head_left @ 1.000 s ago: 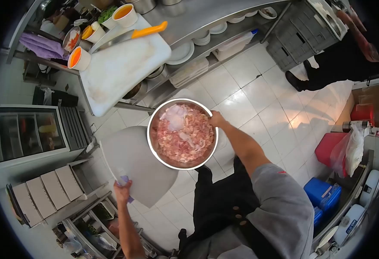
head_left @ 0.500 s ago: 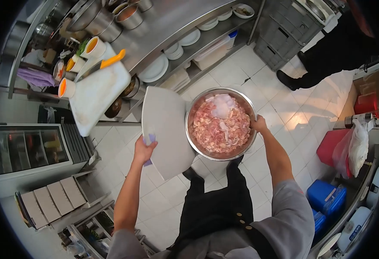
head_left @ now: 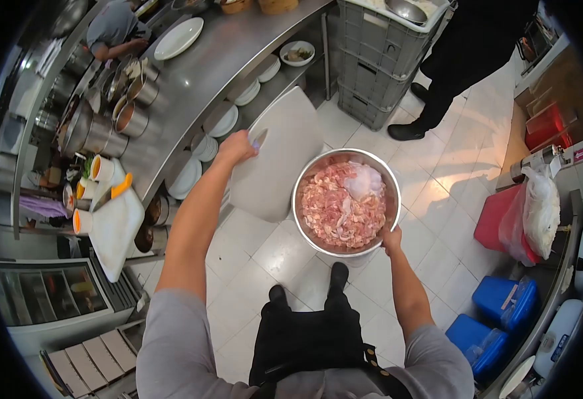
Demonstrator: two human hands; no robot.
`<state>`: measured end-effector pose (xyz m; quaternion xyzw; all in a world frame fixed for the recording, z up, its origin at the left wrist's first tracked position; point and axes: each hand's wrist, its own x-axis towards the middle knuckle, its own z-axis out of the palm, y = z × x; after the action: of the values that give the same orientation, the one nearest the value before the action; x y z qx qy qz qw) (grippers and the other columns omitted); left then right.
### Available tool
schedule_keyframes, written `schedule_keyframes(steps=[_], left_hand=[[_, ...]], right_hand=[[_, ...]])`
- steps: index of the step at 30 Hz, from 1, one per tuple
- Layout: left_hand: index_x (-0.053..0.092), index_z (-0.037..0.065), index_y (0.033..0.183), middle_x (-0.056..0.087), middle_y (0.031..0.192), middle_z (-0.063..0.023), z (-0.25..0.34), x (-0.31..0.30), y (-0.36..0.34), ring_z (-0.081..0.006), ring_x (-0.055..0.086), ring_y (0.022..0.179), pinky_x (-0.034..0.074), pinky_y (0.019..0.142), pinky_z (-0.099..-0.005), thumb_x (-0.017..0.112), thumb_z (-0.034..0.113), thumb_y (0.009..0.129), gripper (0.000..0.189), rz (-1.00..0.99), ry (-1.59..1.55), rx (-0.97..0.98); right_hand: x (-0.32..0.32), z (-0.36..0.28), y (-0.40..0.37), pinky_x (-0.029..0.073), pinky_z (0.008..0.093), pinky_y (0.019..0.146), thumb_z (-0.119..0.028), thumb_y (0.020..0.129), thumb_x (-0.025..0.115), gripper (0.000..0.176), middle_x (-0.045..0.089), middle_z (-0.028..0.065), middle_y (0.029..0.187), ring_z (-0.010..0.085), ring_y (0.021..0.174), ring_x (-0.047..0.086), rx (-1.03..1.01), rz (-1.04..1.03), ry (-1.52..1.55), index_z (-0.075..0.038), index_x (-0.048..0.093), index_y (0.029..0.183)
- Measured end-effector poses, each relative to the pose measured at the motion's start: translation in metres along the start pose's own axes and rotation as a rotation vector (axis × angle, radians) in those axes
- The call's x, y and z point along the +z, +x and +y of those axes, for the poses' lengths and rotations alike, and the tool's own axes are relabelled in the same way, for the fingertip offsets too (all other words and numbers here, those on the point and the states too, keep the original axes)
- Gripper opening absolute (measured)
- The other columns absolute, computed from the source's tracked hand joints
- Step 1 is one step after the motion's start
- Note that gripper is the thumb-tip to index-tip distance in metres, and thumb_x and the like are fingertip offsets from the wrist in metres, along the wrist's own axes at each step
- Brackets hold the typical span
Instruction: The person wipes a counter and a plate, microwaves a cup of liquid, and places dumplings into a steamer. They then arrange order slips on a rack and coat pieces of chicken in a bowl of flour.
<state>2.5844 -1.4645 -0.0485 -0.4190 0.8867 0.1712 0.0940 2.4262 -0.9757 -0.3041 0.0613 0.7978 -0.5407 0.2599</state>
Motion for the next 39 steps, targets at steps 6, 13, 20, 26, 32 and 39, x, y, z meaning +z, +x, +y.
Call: schedule_keyframes(steps=[6,13,20,26,32,39], left_hand=[[0.059,0.010,0.115,0.061,0.116,-0.0140,0.071,-0.054,0.028,-0.0310,0.059,0.107,0.048,0.089,-0.0420,0.077,0.029,0.066,0.055,0.040,0.219,0.172],[0.060,0.012,0.115,0.062,0.114,-0.0109,0.162,-0.079,0.051,-0.0293,0.059,0.108,0.048,0.089,-0.0452,0.075,0.027,0.066,0.052,0.079,0.421,0.514],[0.062,0.018,0.112,0.061,0.114,-0.0048,0.285,-0.040,0.016,-0.0243,0.056,0.109,0.046,0.082,-0.0569,0.076,0.025,0.066,0.048,0.342,0.673,0.894],[0.061,0.015,0.106,0.059,0.109,-0.0092,0.323,0.008,0.005,-0.0277,0.058,0.101,0.049,0.075,-0.0524,0.056,0.022,0.083,0.025,0.570,0.287,1.023],[0.061,0.001,0.093,0.063,0.087,-0.0246,0.222,0.013,-0.076,-0.0421,0.060,0.084,0.048,0.075,-0.0473,0.063,0.030,0.080,0.032,0.311,-0.595,0.781],[0.059,0.002,0.101,0.065,0.090,-0.0212,0.013,-0.015,-0.127,-0.0339,0.063,0.081,0.049,0.074,-0.0437,0.059,0.042,0.086,0.042,0.272,-0.726,-0.070]], right_hand=[[0.032,0.027,-0.089,0.057,0.0393,0.049,-0.009,0.085,0.053,0.032,0.062,0.0128,0.096,0.0272,0.070,0.065,0.072,0.164,0.297,-0.004,0.049,0.116],[0.118,0.027,-0.160,0.058,0.0389,0.048,-0.004,0.081,0.054,0.041,0.060,0.0147,0.101,0.0277,0.071,0.065,0.183,0.343,0.659,-0.006,0.044,0.121],[0.201,0.066,-0.172,0.059,0.0439,0.052,-0.001,0.078,0.054,0.047,0.056,0.0188,0.108,0.0337,0.082,0.064,0.327,0.394,1.044,-0.004,0.041,0.123],[0.198,0.108,-0.121,0.052,0.0563,0.082,-0.017,0.086,0.050,0.043,0.053,0.0265,0.115,0.0440,0.098,0.059,0.706,0.121,1.225,0.005,0.039,0.121],[0.131,0.085,-0.085,0.056,0.0450,0.073,-0.048,0.087,0.056,0.060,0.054,0.0218,0.116,0.0400,0.099,0.060,0.696,-0.208,1.124,-0.007,0.038,0.128],[0.071,0.041,-0.091,0.050,0.0364,0.040,-0.015,0.085,0.055,0.031,0.061,0.0236,0.080,0.0336,0.056,0.062,0.580,-0.328,-0.121,-0.001,0.046,0.112]])
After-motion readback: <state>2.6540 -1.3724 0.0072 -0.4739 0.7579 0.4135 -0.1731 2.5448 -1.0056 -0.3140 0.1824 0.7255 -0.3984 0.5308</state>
